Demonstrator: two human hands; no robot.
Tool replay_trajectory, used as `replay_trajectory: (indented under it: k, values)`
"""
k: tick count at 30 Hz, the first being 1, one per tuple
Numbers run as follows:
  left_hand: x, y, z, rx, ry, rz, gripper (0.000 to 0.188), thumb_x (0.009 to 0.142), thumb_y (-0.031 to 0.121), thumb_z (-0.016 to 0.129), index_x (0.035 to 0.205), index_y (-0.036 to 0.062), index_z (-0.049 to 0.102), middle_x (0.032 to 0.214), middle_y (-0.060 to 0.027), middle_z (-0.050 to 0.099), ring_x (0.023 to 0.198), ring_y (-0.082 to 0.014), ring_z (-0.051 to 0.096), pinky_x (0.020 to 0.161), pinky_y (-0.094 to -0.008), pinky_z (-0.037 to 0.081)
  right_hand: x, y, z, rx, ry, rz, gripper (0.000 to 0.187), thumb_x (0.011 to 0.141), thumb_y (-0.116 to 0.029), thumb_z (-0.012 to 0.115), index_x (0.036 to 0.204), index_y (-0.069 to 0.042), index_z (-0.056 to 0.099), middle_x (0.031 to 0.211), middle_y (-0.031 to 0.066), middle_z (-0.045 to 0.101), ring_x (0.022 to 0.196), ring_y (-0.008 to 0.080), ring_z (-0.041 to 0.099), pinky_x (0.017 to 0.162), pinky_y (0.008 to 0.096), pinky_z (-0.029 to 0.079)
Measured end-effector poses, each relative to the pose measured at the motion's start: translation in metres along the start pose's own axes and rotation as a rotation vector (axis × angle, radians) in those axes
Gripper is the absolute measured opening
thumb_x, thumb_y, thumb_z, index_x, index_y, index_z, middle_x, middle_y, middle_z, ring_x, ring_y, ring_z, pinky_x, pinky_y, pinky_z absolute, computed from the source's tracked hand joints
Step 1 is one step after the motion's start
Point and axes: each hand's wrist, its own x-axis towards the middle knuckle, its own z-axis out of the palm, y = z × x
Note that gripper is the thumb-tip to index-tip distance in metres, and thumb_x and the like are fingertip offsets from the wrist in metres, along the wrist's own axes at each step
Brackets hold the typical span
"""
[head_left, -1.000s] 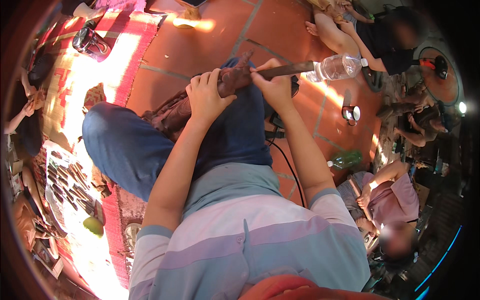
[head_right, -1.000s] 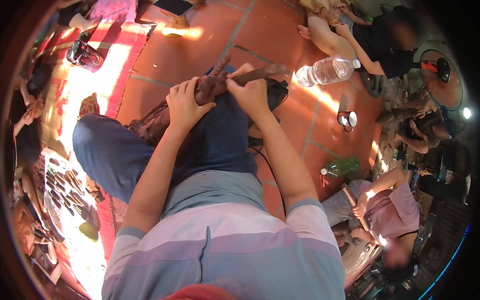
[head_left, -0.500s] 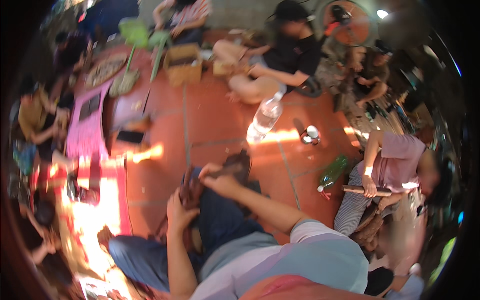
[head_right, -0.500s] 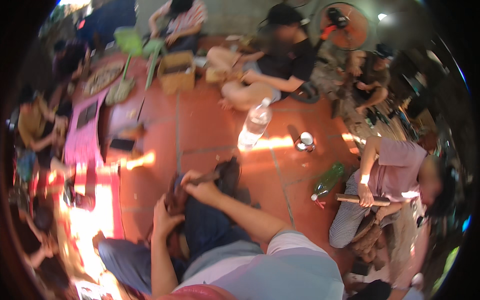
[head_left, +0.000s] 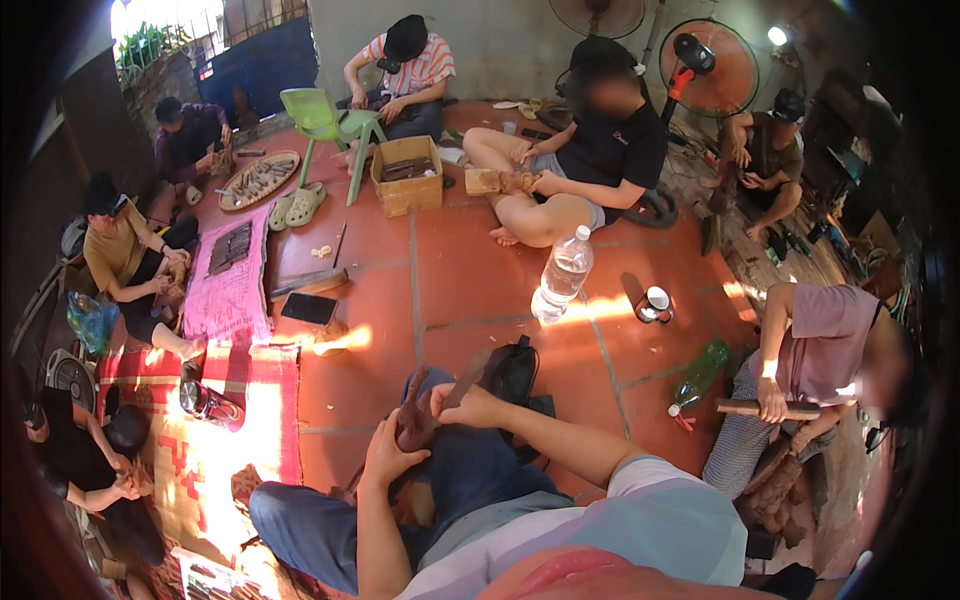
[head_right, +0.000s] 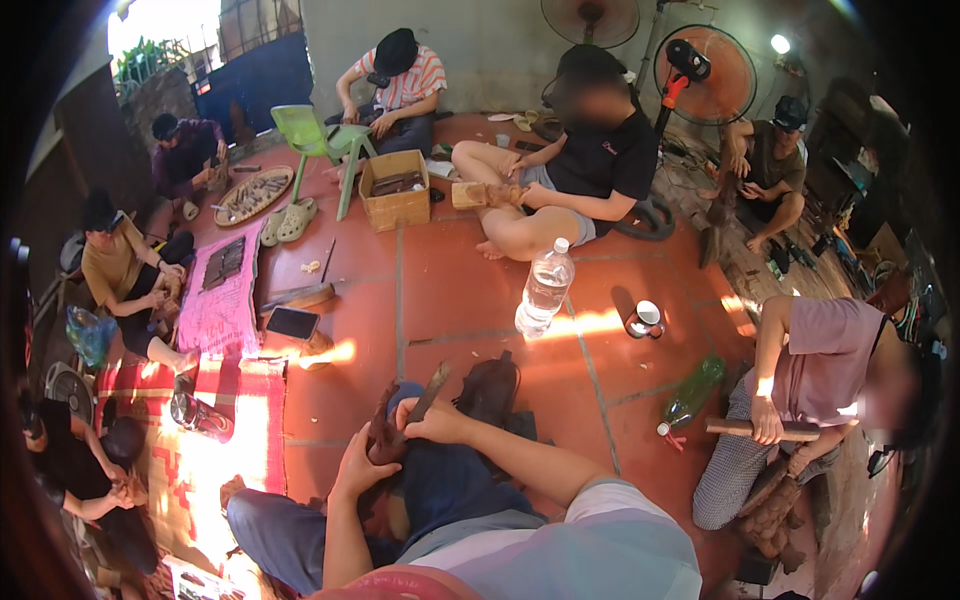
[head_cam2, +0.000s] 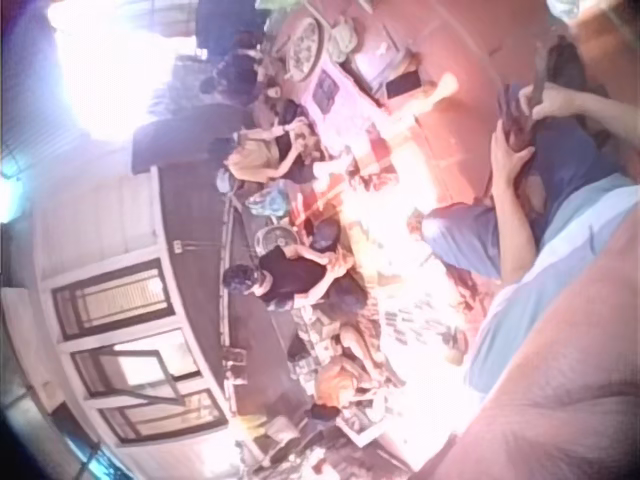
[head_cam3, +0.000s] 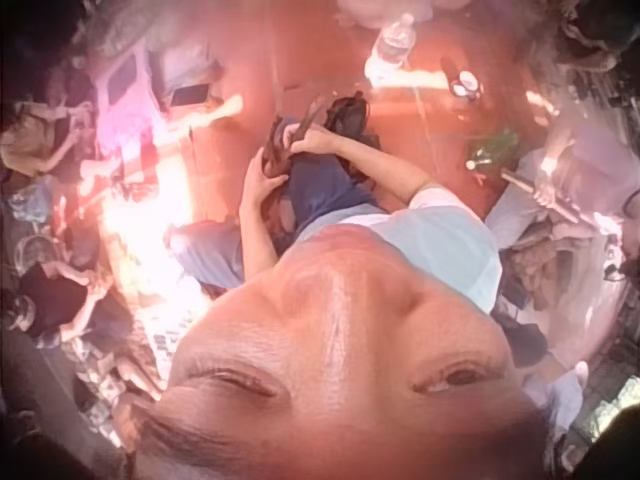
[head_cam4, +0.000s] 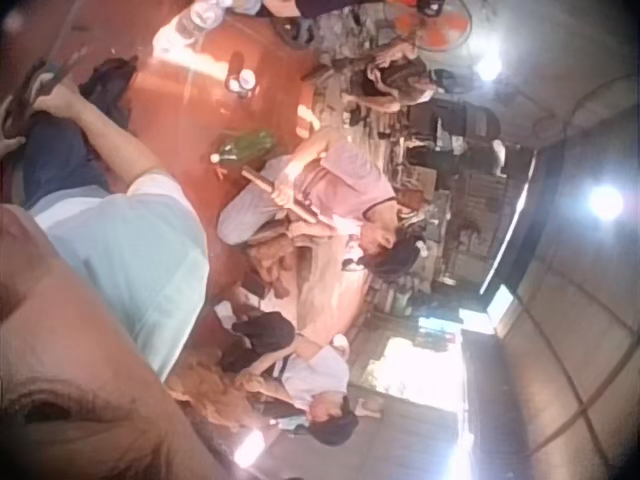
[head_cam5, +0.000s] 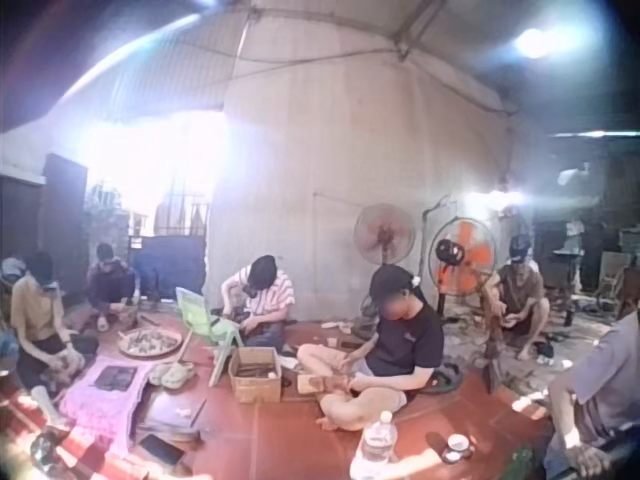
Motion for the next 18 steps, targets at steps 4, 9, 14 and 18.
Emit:
replay_trajectory:
  k: [4,9,14,18]
  values:
    - [-0.016,0.007,-0.002,0.15,0.015,-0.078,0.091,0.054,0.024,0.086,0.134,0.0102,0.045,0.114,-0.0189,0.058,0.11,-0.0382,0.055,0.093,-0.0444,0.046,0.004,0.005,0.012,-0.132,-0.008,-0.078,0.01,0.076,-0.01,0.065,0.084,-0.007,0.06,0.081,0.0007,0.06,0.083,0.0124,0.057,0.075,0.0276,0.044]
    - [-0.017,0.002,0.004,0.213,0.139,-0.092,0.095,0.052,0.024,0.087,0.135,0.0115,0.043,0.11,-0.0183,0.058,0.105,-0.0388,0.055,0.09,-0.0455,0.046,0.011,0.024,0.016,-0.054,-0.005,-0.046,0.009,0.078,-0.01,0.066,0.085,-0.007,0.061,0.086,0.0032,0.063,0.109,0.0182,0.058,0.094,0.0309,0.041]
    - [-0.022,0.011,0.029,0.387,0.212,0.053,0.099,0.048,0.021,0.087,0.136,0.0123,0.042,0.108,-0.0171,0.057,0.102,-0.037,0.054,0.092,-0.0454,0.041,-0.006,0.063,-0.002,-0.138,-0.065,-0.047,0.01,0.081,-0.012,0.068,0.088,-0.007,0.062,0.091,0.002,0.063,0.098,0.0142,0.058,0.096,0.0294,0.039]
    - [-0.019,0.007,0.027,0.384,0.189,0.072,0.099,0.051,0.025,0.087,0.138,0.0157,0.042,0.105,-0.0152,0.057,0.105,-0.0329,0.052,0.094,-0.0443,0.038,-0.016,0.051,-0.006,0.074,-0.071,0.068,0.013,0.082,-0.012,0.068,0.092,-0.007,0.062,0.09,-0.0015,0.061,0.086,0.0077,0.056,0.076,0.0231,0.044]
